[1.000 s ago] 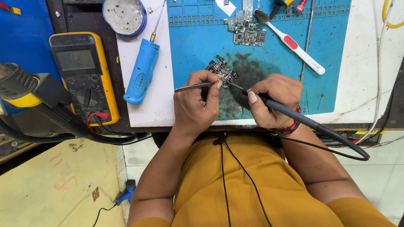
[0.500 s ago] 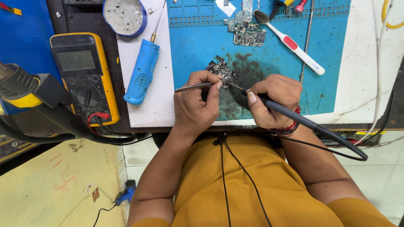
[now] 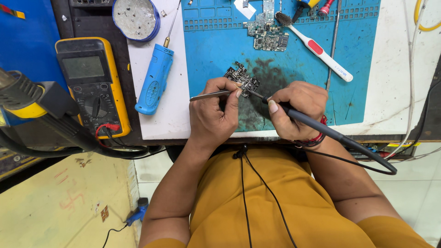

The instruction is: The person solders components onto a small circuit board at a repair workbench, holding the board with tweezers in one hand and a soldering iron in the other. They reposition the board on the mat, apply solder to multiple points, and occasionally set the board down before picking it up again to continue working.

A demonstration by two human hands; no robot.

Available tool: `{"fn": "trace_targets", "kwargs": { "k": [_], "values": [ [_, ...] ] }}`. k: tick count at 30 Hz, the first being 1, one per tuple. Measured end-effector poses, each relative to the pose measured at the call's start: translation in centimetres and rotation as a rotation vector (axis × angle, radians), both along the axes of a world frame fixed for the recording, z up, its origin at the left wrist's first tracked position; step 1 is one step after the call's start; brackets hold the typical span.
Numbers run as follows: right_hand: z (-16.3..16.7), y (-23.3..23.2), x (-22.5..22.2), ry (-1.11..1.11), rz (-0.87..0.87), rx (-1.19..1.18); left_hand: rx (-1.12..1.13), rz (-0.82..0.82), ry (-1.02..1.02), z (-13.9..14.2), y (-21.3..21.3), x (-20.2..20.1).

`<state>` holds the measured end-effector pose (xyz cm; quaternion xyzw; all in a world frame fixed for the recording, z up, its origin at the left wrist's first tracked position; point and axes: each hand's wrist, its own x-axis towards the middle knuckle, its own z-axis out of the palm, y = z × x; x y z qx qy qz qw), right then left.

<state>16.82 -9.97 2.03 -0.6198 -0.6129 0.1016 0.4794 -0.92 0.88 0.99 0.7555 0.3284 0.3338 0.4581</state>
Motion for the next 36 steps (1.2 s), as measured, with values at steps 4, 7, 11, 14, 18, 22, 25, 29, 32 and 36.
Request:
{"fn": "trace_targets", "kwargs": {
  "k": [4,7,11,14,18,22,25,29,32,36],
  "values": [
    [0.0,0.0,-0.1,-0.003,-0.009,0.001,-0.020,-0.005,0.003,0.0,0.0,0.0],
    [0.1,0.0,-0.1,-0.004,-0.006,0.002,-0.016,-0.003,0.006,0.0,0.0,0.0],
    [0.1,0.0,-0.1,0.001,-0.009,0.001,0.002,-0.008,-0.005,0.0,0.0,0.0],
    [0.0,0.0,-0.1,0.003,-0.011,0.001,-0.025,-0.008,0.001,0.0,0.0,0.0],
    [-0.2,-0.2,0.1,-0.001,0.001,0.000,-0.017,-0.008,0.009,-0.1,0.0,0.0],
    [-0.2,-0.3,0.0,-0.003,-0.056,-0.009,-0.037,-0.003,0.027,-0.1,-0.1,-0.1],
    [0.1,0.1,-0.3,-0.043,-0.066,-0.009,-0.089,0.021,-0.003,-0.3,-0.3,-0.2],
    [0.9,1.3,-0.8,-0.232,-0.037,-0.053,-0.215,0.050,-0.193,-0.8,-0.3,-0.4],
    [1.5,2.0,-1.3,-0.318,0.004,-0.148,-0.214,0.068,-0.312,-1.1,-0.2,-0.8],
    [1.6,2.4,-1.9,-0.357,0.007,-0.192,-0.090,0.192,-0.238,-1.0,1.2,-2.6]
  ]
}}
